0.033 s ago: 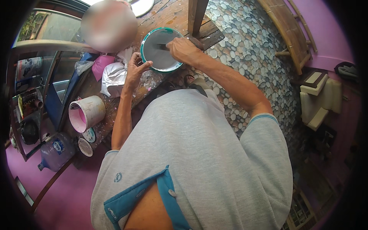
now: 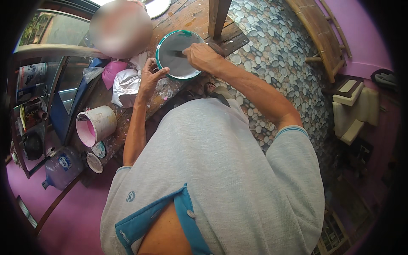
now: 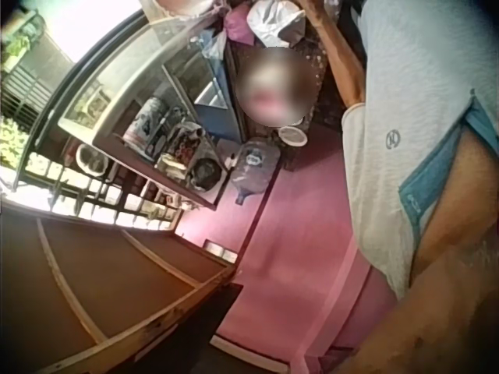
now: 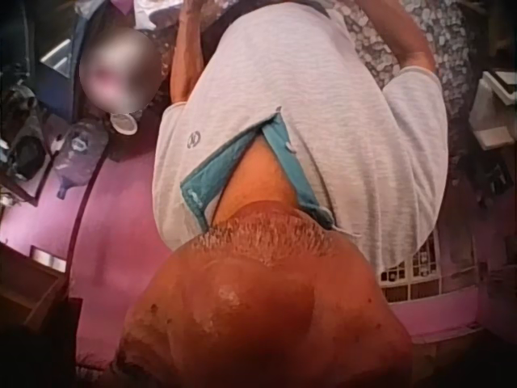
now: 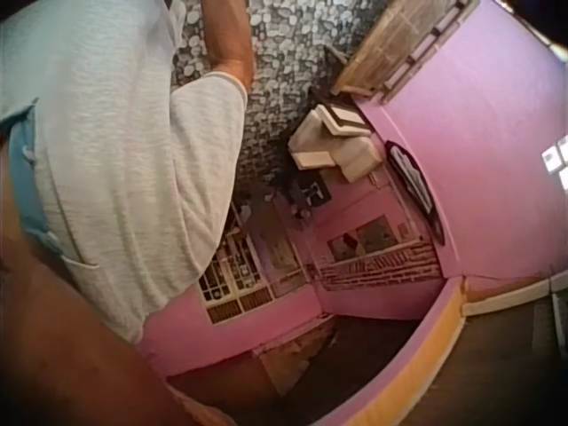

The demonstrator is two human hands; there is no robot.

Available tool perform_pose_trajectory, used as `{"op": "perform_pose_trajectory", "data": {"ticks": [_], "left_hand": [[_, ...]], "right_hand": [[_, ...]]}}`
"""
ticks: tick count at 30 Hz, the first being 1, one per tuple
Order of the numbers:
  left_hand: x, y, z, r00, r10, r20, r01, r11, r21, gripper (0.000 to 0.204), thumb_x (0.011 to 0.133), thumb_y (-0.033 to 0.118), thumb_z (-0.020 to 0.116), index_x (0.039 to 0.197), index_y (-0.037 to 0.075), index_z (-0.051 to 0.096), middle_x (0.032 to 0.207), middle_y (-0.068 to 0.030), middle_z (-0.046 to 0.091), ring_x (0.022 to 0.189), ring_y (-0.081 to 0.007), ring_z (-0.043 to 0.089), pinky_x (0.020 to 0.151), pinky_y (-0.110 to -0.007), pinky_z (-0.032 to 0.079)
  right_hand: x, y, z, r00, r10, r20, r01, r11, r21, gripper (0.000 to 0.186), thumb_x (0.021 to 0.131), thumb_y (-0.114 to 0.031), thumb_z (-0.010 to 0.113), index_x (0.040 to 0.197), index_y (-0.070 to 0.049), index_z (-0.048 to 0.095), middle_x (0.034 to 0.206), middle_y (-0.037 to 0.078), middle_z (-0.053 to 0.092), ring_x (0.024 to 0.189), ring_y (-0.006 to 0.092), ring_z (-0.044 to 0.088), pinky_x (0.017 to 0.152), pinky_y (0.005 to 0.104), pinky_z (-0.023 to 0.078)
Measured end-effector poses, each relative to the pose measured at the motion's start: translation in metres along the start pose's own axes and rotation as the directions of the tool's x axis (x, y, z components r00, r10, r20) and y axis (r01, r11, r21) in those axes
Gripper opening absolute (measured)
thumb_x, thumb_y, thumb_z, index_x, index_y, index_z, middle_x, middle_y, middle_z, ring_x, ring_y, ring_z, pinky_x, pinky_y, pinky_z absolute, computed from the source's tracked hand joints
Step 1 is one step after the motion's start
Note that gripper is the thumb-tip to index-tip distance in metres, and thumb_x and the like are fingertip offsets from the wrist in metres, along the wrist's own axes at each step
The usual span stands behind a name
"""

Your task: The person mixes white paint in a small bucket using a brush and a wooden stick, then uses their hands to squeeze and fold a cloth that has been soaked in the mixture.

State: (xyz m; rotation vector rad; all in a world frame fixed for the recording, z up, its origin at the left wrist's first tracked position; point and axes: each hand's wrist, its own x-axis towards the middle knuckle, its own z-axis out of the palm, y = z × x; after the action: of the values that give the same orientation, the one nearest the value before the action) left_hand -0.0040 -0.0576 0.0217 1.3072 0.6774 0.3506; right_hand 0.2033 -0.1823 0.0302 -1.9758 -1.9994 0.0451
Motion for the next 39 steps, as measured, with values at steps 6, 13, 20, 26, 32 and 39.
{"op": "perform_pose_trajectory", "data": {"ticks": [6, 13, 20, 26, 32, 39], "left_hand": [[-0.004, 0.000, -0.005, 0.999, -0.020, -0.027, 0.020, 1.000, 0.003, 0.028, 0.078, 0.008, 0.074, 0.094, 0.007, 0.050, 0.086, -0.0030, 0.060, 0.076, -0.0083, 0.057, 0.066, -0.023, 0.049], [-0.003, 0.000, -0.002, 1.000, -0.001, -0.005, 0.001, 1.000, -0.028, 0.029, 0.077, 0.009, 0.075, 0.093, 0.007, 0.052, 0.087, -0.0030, 0.060, 0.077, -0.0083, 0.056, 0.067, -0.023, 0.048], [0.001, 0.003, 0.002, 1.000, 0.002, 0.000, -0.002, 1.000, -0.031, 0.029, 0.076, 0.009, 0.075, 0.093, 0.006, 0.052, 0.086, -0.0030, 0.060, 0.077, -0.0083, 0.056, 0.067, -0.023, 0.048], [0.000, 0.001, -0.001, 0.999, -0.006, 0.039, 0.006, 1.000, 0.002, 0.029, 0.079, 0.010, 0.073, 0.098, 0.007, 0.051, 0.091, -0.0040, 0.060, 0.083, -0.0103, 0.058, 0.073, -0.027, 0.052], [0.004, 0.001, 0.001, 1.000, 0.007, -0.001, -0.008, 1.000, -0.004, 0.031, 0.076, 0.010, 0.076, 0.094, 0.006, 0.052, 0.085, -0.0030, 0.060, 0.075, -0.0081, 0.056, 0.065, -0.023, 0.048], [0.003, -0.001, 0.000, 1.000, 0.015, 0.000, -0.015, 1.000, -0.012, 0.031, 0.076, 0.011, 0.076, 0.094, 0.006, 0.052, 0.085, -0.0031, 0.060, 0.074, -0.0083, 0.056, 0.065, -0.023, 0.049]], "right_hand": [[-0.003, -0.023, -0.018, 0.944, 0.020, 0.331, -0.052, 0.995, 0.087, 0.023, 0.085, -0.012, 0.043, 0.083, -0.006, 0.065, 0.075, 0.017, 0.066, 0.072, 0.0308, 0.066, 0.066, 0.0410, 0.051], [0.003, 0.003, -0.030, 0.946, 0.131, 0.298, -0.092, 0.986, -0.140, 0.020, 0.084, -0.012, 0.046, 0.081, -0.005, 0.064, 0.072, 0.015, 0.066, 0.069, 0.0285, 0.065, 0.064, 0.0385, 0.051], [-0.005, -0.012, -0.020, 0.990, -0.010, 0.141, 0.002, 0.998, 0.056, 0.021, 0.083, -0.010, 0.044, 0.076, -0.004, 0.063, 0.068, 0.018, 0.063, 0.068, 0.0323, 0.063, 0.066, 0.0408, 0.050], [-0.002, -0.010, -0.019, 0.956, 0.130, 0.262, -0.160, 0.982, 0.097, 0.026, 0.086, -0.011, 0.041, 0.085, -0.003, 0.065, 0.073, 0.019, 0.064, 0.072, 0.0349, 0.064, 0.069, 0.0420, 0.050], [-0.003, -0.012, -0.017, 0.969, 0.123, 0.214, -0.140, 0.988, 0.066, 0.027, 0.089, -0.013, 0.039, 0.096, -0.003, 0.064, 0.081, 0.020, 0.065, 0.083, 0.0328, 0.063, 0.075, 0.0419, 0.049], [0.003, 0.004, -0.027, 0.972, 0.101, 0.211, -0.103, 0.995, -0.005, 0.028, 0.089, -0.010, 0.040, 0.106, -0.003, 0.061, 0.083, 0.018, 0.064, 0.084, 0.0328, 0.062, 0.077, 0.0412, 0.049]]}}
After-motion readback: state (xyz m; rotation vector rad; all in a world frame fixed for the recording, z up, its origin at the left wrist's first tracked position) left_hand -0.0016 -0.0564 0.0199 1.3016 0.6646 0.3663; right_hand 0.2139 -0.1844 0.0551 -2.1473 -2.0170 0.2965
